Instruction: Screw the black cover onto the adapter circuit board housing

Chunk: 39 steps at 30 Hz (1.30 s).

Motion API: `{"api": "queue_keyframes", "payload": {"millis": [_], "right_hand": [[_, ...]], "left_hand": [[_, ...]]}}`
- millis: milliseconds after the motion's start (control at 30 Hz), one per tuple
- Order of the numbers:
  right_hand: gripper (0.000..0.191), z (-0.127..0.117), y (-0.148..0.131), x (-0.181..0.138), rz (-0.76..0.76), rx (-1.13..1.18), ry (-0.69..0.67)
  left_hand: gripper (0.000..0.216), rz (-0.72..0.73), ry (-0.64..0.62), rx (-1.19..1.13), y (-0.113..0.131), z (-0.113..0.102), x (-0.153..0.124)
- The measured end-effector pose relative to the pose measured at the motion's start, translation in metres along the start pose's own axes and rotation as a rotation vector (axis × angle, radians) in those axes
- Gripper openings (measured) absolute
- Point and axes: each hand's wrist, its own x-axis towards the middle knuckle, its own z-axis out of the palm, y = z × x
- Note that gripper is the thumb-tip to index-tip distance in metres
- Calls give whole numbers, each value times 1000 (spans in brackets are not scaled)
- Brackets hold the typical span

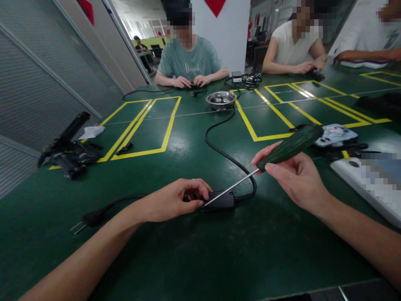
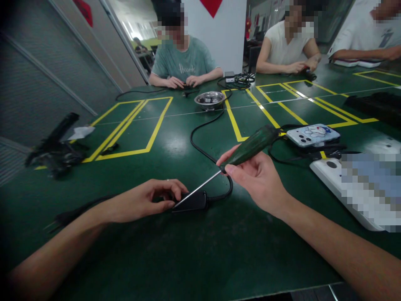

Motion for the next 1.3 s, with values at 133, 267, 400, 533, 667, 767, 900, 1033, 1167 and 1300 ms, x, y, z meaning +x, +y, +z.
{"api": "queue_keyframes", "payload": {"millis": [133, 267, 400, 533, 667, 767, 900, 1033, 1167, 1300], "right_hand": [[11, -2, 0, 3, 32, -62, 25], [25, -1, 5, 2, 92, 165, -10], [15, -3, 4, 7, 165, 217, 97], [20, -24, 4, 24, 199, 44, 295], [32, -48, 18, 35, 207, -542, 391], [36, -56, 31, 35, 203, -1034, 252], [42, -63, 43, 37, 306, -1403, 3], [50, -70, 48, 41, 379, -1555, -55], [52, -72, 48, 42, 389, -1563, -42], [52, -72, 46, 42, 400, -1549, -52]], "left_hand": [[11, 0, 0, 5, -1, 1, 0], [9, 1, 5, 24, -2, 2, -1], [11, -3, 9, 84, -3, 1, -2], [21, -6, 85, 210, -2, 7, -7], [50, 125, 234, 539, 0, 29, -4], [61, 210, 245, 793, -1, 46, 4], [54, 206, 231, 940, -3, 46, 8], [57, 63, 398, 1020, -8, 6, -7], [60, -217, 619, 1126, -26, -52, -36], [63, -311, 661, 1130, -55, -89, -54]]}}
